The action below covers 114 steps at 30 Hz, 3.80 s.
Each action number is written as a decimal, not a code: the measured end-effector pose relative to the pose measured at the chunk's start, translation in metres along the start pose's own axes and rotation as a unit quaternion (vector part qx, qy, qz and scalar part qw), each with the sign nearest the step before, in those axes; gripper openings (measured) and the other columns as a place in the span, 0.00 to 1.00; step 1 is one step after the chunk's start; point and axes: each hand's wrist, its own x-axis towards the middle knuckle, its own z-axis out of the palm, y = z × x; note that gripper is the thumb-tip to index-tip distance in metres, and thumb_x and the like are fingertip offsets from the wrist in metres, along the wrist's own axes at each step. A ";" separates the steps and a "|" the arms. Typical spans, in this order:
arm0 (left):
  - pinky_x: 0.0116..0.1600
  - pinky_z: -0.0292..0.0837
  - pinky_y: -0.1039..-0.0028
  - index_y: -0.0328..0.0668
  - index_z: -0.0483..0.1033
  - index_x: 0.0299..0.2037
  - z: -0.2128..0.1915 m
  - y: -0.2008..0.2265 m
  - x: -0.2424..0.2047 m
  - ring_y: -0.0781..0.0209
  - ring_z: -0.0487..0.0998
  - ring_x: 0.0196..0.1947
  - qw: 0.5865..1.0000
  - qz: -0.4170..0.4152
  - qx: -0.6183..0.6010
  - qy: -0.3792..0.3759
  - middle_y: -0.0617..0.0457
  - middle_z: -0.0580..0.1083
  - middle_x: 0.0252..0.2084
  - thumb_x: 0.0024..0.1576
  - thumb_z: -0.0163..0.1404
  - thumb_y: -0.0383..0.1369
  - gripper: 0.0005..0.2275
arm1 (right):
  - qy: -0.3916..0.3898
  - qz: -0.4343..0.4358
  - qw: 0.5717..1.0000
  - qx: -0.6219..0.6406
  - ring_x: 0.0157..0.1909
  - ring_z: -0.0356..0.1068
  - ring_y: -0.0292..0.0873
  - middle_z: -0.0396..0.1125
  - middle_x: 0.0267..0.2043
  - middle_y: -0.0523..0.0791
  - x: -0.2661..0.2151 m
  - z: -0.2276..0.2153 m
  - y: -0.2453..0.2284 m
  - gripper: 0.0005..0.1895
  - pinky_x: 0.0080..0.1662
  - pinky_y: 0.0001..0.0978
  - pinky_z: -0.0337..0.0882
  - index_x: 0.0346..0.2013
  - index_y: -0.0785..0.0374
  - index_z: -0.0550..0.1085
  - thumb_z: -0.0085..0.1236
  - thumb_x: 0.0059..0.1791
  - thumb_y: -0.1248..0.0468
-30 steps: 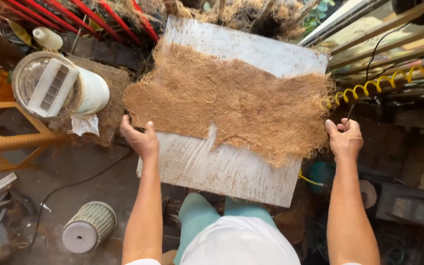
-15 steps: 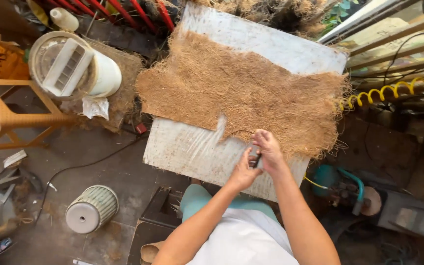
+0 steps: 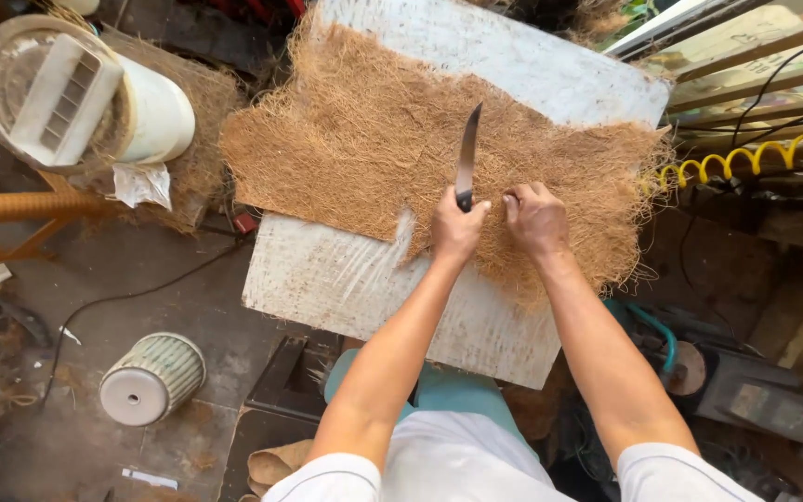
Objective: The person places a sheet of coconut fiber on a workbench and uses a knife to trim it. They then gather loose fiber from a basket, arrange it on the sheet, and press it down. Finally, they use a spray gun to apply a liquid to the fiber mat.
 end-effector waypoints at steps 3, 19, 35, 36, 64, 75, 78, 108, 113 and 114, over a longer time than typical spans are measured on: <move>0.29 0.68 0.69 0.50 0.74 0.30 0.015 -0.017 0.027 0.58 0.75 0.25 0.999 -0.009 0.041 0.024 0.56 0.71 0.21 0.42 0.62 0.37 0.10 | 0.012 -0.036 0.997 -0.061 0.30 0.73 0.48 0.65 0.29 0.42 0.009 -0.006 -0.012 0.06 0.31 0.39 0.75 0.30 0.52 0.76 0.61 0.45 0.56; 0.30 0.70 0.64 0.47 0.74 0.27 0.023 -0.027 0.030 0.48 0.78 0.26 0.997 -0.001 0.065 0.041 0.49 0.73 0.20 0.42 0.61 0.34 0.09 | 0.037 -0.129 0.971 -0.199 0.20 0.71 0.45 0.62 0.24 0.41 0.019 0.001 -0.014 0.05 0.23 0.37 0.73 0.26 0.54 0.69 0.52 0.38 0.60; 0.32 0.73 0.64 0.48 0.74 0.28 0.028 -0.019 0.027 0.46 0.80 0.29 0.994 -0.009 0.096 0.058 0.49 0.74 0.21 0.43 0.60 0.36 0.08 | 0.002 0.005 0.996 0.092 0.38 0.73 0.56 0.69 0.30 0.52 0.010 -0.048 0.068 0.03 0.42 0.46 0.72 0.32 0.60 0.74 0.52 0.47 0.67; 0.32 0.73 0.63 0.48 0.74 0.28 0.027 -0.020 0.027 0.46 0.81 0.29 0.993 -0.010 0.102 0.062 0.49 0.75 0.21 0.43 0.60 0.36 0.08 | 0.003 0.020 0.993 0.117 0.38 0.73 0.55 0.69 0.31 0.51 0.006 -0.055 0.067 0.03 0.42 0.45 0.72 0.33 0.60 0.74 0.52 0.48 0.67; 0.25 0.68 0.79 0.40 0.77 0.36 -0.069 -0.020 -0.036 0.62 0.71 0.17 0.957 -0.016 -0.289 -0.007 0.47 0.68 0.13 0.62 0.38 0.41 0.16 | -0.067 -0.108 0.990 -0.068 0.37 0.74 0.47 0.67 0.39 0.47 -0.070 -0.068 -0.087 0.32 0.38 0.37 0.76 0.65 0.52 0.66 0.54 0.45 0.66; 0.47 0.74 0.77 0.37 0.75 0.40 -0.217 -0.121 -0.173 0.63 0.79 0.37 0.786 -0.005 -0.568 0.244 0.48 0.79 0.40 0.60 0.47 0.28 0.05 | -0.565 -0.022 0.733 0.378 0.37 0.65 0.37 0.67 0.35 0.43 -0.167 -0.055 -0.295 0.14 0.41 0.30 0.69 0.49 0.65 0.73 0.51 0.51 0.62; 0.46 0.77 0.70 0.41 0.73 0.38 -0.274 -0.137 -0.251 0.54 0.82 0.46 0.740 -0.093 -0.595 0.300 0.45 0.79 0.45 0.58 0.52 0.34 0.06 | -0.616 -0.062 0.726 0.299 0.35 0.66 0.40 0.64 0.31 0.47 -0.212 -0.029 -0.320 0.11 0.43 0.38 0.78 0.46 0.69 0.72 0.48 0.52 0.66; 0.38 0.72 0.80 0.41 0.73 0.42 -0.167 -0.418 -0.613 0.64 0.80 0.32 0.062 -0.116 -0.535 0.834 0.48 0.79 0.37 0.62 0.52 0.41 0.11 | -0.602 -0.632 0.403 -0.274 0.35 0.77 0.49 0.75 0.28 0.49 -0.510 0.113 -0.589 0.20 0.43 0.43 0.72 0.47 0.55 0.79 0.54 0.48 0.48; 0.45 0.75 0.70 0.39 0.74 0.50 -0.184 -0.453 -0.679 0.57 0.79 0.41 0.103 -0.177 -0.420 0.884 0.46 0.75 0.43 0.58 0.56 0.34 0.13 | -0.549 -0.702 0.369 -0.263 0.42 0.75 0.57 0.76 0.33 0.52 -0.601 0.170 -0.613 0.20 0.47 0.49 0.70 0.51 0.51 0.78 0.50 0.49 0.49; 0.49 0.77 0.61 0.40 0.75 0.52 -0.189 -0.464 -0.694 0.51 0.79 0.45 0.140 -0.213 -0.385 0.887 0.42 0.76 0.48 0.57 0.57 0.35 0.15 | -0.531 -0.727 0.352 -0.255 0.46 0.73 0.66 0.75 0.37 0.59 -0.620 0.176 -0.618 0.20 0.50 0.56 0.68 0.53 0.55 0.78 0.47 0.50 0.53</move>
